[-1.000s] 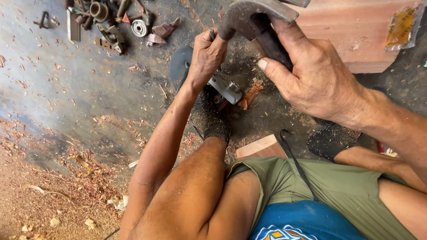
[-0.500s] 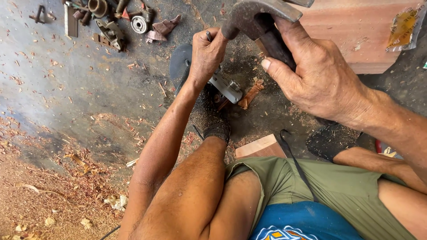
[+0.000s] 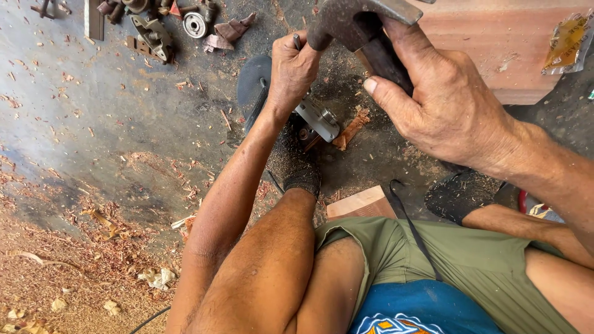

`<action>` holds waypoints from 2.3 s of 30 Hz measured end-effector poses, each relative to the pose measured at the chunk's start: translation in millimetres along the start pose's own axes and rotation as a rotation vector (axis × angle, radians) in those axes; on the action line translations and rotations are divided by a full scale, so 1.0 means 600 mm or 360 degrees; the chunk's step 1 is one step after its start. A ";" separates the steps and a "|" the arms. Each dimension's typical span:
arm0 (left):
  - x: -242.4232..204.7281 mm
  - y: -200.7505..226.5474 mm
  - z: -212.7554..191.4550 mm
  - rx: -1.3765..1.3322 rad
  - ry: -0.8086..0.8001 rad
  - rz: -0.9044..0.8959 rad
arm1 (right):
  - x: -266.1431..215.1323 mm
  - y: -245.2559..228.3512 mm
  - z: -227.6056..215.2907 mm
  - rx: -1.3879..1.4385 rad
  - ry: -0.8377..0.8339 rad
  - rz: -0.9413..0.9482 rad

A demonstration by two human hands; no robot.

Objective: The person sits on the workshop floor and uses a hammer to drive a pin into a small metal component held against their foot. They then pick up the metal part, turn it over, and handle it together with a wooden block and a disassembled power planer on the floor.

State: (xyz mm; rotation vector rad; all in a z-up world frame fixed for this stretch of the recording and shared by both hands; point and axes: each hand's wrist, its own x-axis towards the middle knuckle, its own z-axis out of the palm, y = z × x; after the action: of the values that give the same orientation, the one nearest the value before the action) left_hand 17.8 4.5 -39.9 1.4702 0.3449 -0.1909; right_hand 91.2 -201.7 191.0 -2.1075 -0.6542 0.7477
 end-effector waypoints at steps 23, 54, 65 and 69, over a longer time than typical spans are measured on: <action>-0.006 0.010 -0.006 -0.0112 -0.0025 -0.0045 | 0.007 -0.010 -0.004 -0.0066 0.0023 -0.0057; -0.016 0.011 -0.007 -0.0063 0.0107 -0.0001 | 0.007 0.001 0.001 -0.0069 -0.0052 0.0052; -0.012 0.004 -0.006 -0.0132 0.0076 -0.0021 | 0.008 0.008 0.006 -0.0095 -0.0078 0.0109; -0.010 -0.003 -0.005 -0.0268 0.0036 -0.0083 | 0.006 0.013 0.006 -0.0128 -0.0039 -0.0029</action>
State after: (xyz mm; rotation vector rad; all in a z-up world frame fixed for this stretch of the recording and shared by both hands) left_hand 11.0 7.0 -40.0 1.2989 0.4078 -0.1826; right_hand 92.7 -201.9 181.5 -2.1654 -0.7267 0.7490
